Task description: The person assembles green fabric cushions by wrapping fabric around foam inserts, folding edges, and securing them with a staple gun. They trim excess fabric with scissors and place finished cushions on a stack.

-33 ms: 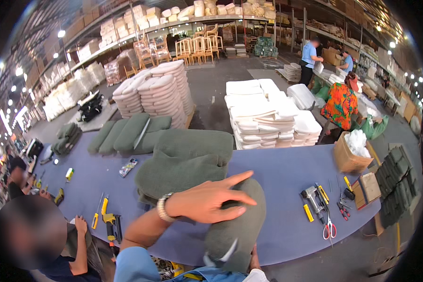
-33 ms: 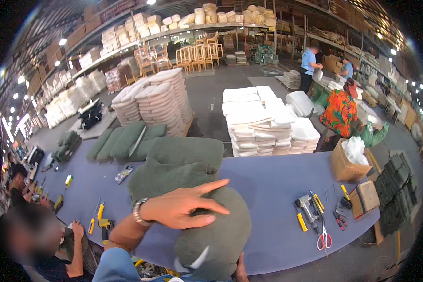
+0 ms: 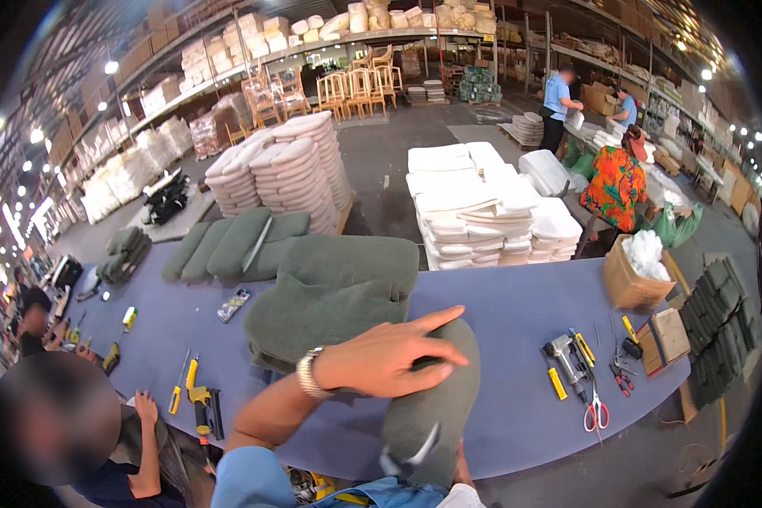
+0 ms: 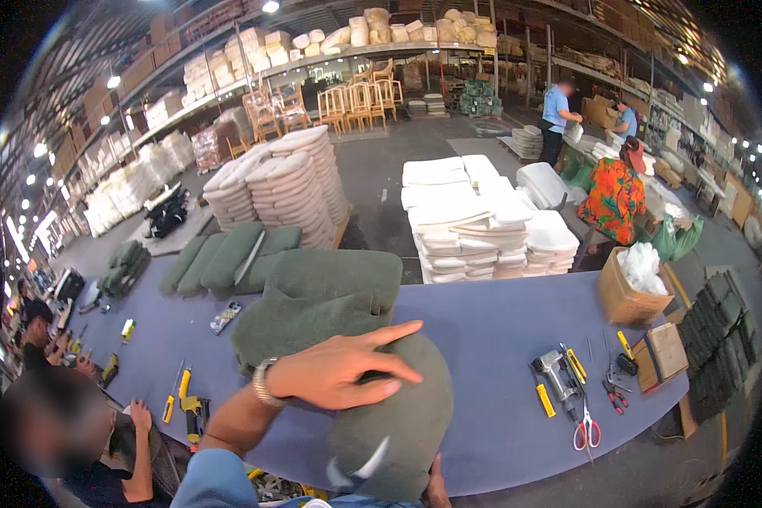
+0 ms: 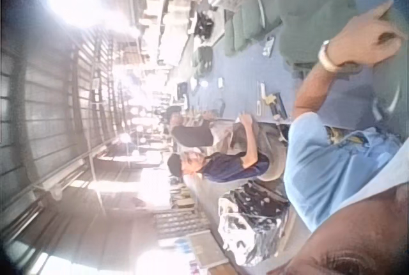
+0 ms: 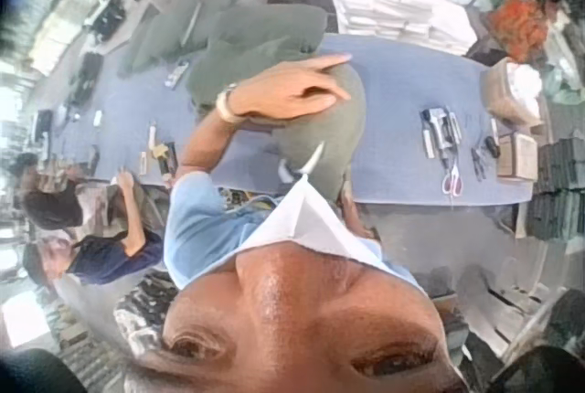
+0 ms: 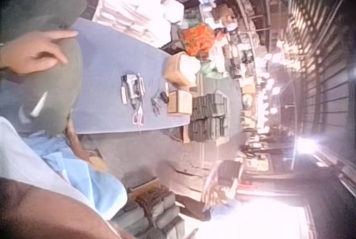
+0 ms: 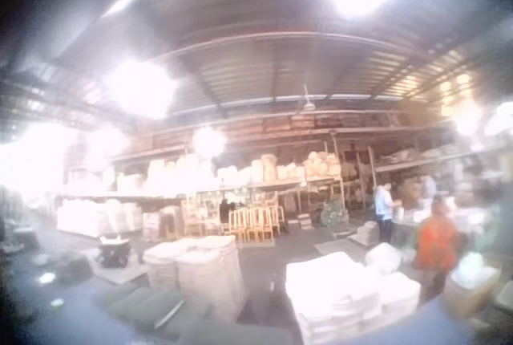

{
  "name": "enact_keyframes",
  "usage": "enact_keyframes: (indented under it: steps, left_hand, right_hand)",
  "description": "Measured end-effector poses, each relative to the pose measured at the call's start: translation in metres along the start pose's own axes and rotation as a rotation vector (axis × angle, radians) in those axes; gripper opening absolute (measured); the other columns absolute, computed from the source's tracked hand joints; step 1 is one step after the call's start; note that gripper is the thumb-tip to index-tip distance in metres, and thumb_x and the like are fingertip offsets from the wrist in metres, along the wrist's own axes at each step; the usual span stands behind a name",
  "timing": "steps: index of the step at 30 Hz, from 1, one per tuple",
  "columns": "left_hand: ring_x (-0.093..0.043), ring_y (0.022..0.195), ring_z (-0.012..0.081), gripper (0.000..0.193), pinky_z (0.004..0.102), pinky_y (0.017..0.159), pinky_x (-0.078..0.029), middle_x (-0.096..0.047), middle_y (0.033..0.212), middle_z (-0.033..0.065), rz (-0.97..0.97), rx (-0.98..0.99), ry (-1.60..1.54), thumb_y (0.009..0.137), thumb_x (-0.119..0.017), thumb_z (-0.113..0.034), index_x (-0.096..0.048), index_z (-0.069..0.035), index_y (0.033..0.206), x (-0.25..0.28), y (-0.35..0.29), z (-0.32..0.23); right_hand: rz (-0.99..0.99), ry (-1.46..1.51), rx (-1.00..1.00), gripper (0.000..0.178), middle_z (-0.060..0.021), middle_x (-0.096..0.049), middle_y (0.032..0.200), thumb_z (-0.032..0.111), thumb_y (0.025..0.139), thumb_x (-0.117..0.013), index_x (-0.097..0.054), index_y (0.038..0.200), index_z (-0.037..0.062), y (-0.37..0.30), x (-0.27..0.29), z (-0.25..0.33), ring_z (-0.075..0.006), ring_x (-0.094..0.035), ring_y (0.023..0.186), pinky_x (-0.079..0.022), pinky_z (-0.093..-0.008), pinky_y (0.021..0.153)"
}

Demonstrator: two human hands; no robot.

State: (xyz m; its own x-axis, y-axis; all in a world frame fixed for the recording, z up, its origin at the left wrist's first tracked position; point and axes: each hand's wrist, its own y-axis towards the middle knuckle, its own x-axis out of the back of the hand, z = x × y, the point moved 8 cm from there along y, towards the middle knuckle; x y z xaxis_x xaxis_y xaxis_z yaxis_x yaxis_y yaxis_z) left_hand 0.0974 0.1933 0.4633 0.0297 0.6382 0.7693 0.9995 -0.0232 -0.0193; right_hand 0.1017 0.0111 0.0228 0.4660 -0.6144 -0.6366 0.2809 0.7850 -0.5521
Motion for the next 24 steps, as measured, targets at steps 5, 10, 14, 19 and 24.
enact_keyframes:
  steps: [5,10,14,19,24]
  left_hand:
    - [-0.043,0.146,0.0307,0.032,0.0417,0.112,-0.040,-0.036,0.164,0.0200,-0.119,-0.070,-0.213,0.104,-0.052,-0.029,-0.072,-0.012,0.123,-0.055,0.100,0.066]
    - [-0.036,0.151,0.0285,0.037,0.0403,0.117,-0.034,-0.046,0.158,0.0162,-0.271,-0.034,-0.248,0.106,-0.044,-0.031,-0.073,-0.012,0.119,-0.056,0.112,0.065]
    - [-0.035,0.152,0.0285,0.042,0.0407,0.118,-0.034,-0.049,0.155,0.0155,-0.442,-0.023,-0.277,0.106,-0.041,-0.032,-0.070,-0.008,0.124,-0.064,0.081,0.060]
    - [-0.039,0.149,0.0304,0.044,0.0419,0.118,-0.035,-0.049,0.155,0.0153,-0.727,-0.307,-0.318,0.106,-0.046,-0.032,-0.065,-0.003,0.132,-0.084,0.028,0.050]
    - [-0.052,0.137,0.0311,0.047,0.0410,0.114,-0.041,-0.047,0.157,0.0146,-0.611,-0.159,-0.298,0.105,-0.053,-0.026,-0.051,-0.008,0.148,-0.206,-0.010,0.117]
  right_hand:
    - [0.078,-0.502,0.191,0.073,-0.0180,-0.056,0.147,0.059,0.103,-0.050,-0.049,0.149,0.0023,0.008,0.021,0.051,-0.0314,-0.052,0.135,-0.040,-0.0449,0.113]
    - [-0.072,-0.745,0.627,0.057,-0.0217,-0.061,0.139,0.040,0.108,-0.051,-0.053,0.143,-0.0050,-0.034,0.006,0.174,-0.0314,-0.055,0.132,-0.041,-0.0400,0.112]
    - [0.020,-0.820,1.146,0.052,-0.0236,-0.060,0.141,0.032,0.103,-0.059,-0.056,0.140,-0.0039,-0.117,-0.113,0.281,-0.0340,-0.056,0.133,-0.042,-0.0449,0.112]
    - [0.485,-1.086,1.571,0.047,-0.0218,-0.062,0.138,0.030,0.094,-0.068,-0.066,0.130,0.0004,-0.193,-0.249,0.280,-0.0370,-0.057,0.132,-0.039,-0.0495,0.114]
    - [0.638,-1.375,1.562,0.014,-0.0038,-0.077,0.096,0.020,0.087,-0.071,-0.077,0.090,0.0079,-0.176,-0.277,0.223,-0.0223,-0.071,0.102,-0.043,-0.0461,0.107]
